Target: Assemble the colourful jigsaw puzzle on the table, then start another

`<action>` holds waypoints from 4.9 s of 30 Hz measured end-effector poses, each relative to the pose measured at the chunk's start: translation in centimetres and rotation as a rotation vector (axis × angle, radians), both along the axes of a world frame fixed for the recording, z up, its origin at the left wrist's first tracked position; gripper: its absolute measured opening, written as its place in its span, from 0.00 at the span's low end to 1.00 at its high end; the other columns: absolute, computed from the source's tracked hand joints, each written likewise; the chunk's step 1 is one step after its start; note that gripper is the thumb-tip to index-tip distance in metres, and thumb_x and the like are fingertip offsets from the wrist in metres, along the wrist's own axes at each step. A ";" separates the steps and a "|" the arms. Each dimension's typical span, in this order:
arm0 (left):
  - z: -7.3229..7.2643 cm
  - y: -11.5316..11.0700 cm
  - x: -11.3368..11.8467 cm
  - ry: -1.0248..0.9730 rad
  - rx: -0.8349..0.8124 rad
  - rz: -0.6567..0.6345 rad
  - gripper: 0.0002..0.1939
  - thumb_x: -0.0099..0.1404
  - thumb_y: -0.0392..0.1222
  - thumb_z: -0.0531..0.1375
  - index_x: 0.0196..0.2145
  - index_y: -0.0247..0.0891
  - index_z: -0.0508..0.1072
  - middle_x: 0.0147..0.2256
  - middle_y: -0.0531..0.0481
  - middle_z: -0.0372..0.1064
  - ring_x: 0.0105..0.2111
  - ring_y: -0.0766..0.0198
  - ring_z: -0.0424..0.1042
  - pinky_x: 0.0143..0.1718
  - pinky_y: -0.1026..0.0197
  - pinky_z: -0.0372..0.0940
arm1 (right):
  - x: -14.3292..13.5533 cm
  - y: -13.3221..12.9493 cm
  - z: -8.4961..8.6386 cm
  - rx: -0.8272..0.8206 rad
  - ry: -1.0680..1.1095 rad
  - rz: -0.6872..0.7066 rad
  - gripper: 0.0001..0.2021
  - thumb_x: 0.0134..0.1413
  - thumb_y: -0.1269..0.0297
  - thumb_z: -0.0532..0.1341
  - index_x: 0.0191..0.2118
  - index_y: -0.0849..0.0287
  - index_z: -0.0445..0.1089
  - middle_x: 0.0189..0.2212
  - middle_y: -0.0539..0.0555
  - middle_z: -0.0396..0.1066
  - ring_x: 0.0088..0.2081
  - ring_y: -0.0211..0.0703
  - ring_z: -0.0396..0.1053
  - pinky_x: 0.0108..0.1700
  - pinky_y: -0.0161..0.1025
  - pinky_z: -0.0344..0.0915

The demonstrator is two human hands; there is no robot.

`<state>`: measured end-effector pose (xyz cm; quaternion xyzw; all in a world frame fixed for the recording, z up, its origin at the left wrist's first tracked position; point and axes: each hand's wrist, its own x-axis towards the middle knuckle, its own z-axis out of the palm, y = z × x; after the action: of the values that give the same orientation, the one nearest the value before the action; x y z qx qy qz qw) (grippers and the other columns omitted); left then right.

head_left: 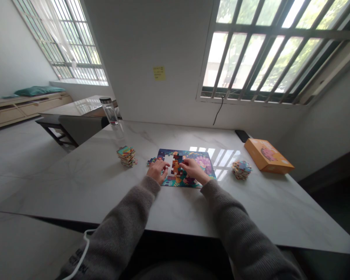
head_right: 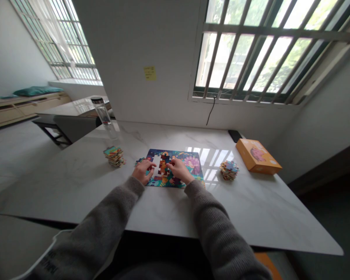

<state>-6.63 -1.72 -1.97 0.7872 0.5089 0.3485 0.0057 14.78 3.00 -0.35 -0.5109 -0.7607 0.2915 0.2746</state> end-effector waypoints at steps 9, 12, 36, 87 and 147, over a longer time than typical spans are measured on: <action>-0.5 -0.2 0.7 0.174 -0.060 -0.011 0.09 0.63 0.38 0.59 0.42 0.40 0.74 0.39 0.46 0.72 0.43 0.53 0.67 0.45 0.51 0.55 | -0.1 0.0 -0.7 -0.022 -0.010 0.007 0.13 0.58 0.60 0.58 0.25 0.59 0.65 0.20 0.46 0.62 0.25 0.35 0.58 0.28 0.34 0.51; -0.7 -0.2 0.8 0.232 -0.066 -0.011 0.11 0.63 0.40 0.61 0.44 0.39 0.74 0.43 0.44 0.72 0.45 0.51 0.66 0.46 0.50 0.55 | 0.0 0.1 -0.8 -0.027 -0.018 0.011 0.12 0.59 0.60 0.58 0.26 0.60 0.66 0.21 0.46 0.63 0.25 0.35 0.59 0.28 0.33 0.52; -1.6 0.3 0.3 0.251 -0.090 -0.112 0.09 0.66 0.42 0.59 0.42 0.42 0.76 0.43 0.46 0.73 0.46 0.53 0.66 0.47 0.51 0.55 | -1.0 -0.7 -1.3 0.158 -0.192 -0.103 0.09 0.61 0.63 0.60 0.30 0.58 0.71 0.29 0.52 0.71 0.31 0.40 0.64 0.33 0.35 0.53; -0.4 0.8 1.7 -0.600 -0.297 -0.166 0.23 0.61 0.42 0.64 0.54 0.37 0.68 0.35 0.49 0.75 0.32 0.62 0.74 0.31 0.63 0.63 | -0.5 -1.5 -0.5 -0.037 0.530 0.025 0.12 0.58 0.53 0.55 0.30 0.54 0.59 0.23 0.45 0.62 0.26 0.37 0.59 0.31 0.35 0.56; -0.4 1.9 3.1 -0.202 -0.320 0.101 0.07 0.63 0.42 0.63 0.37 0.40 0.79 0.32 0.49 0.79 0.33 0.58 0.74 0.44 0.54 0.65 | 1.4 -6.8 -0.8 0.380 -0.508 -0.057 0.17 0.62 0.59 0.59 0.55 0.54 0.66 0.50 0.59 0.70 0.52 0.55 0.63 0.54 0.47 0.56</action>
<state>-3.53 0.18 -2.33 0.7107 0.5935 0.3402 0.1640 16.19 -3.79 -1.16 -0.5280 -0.8312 -0.0007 0.1744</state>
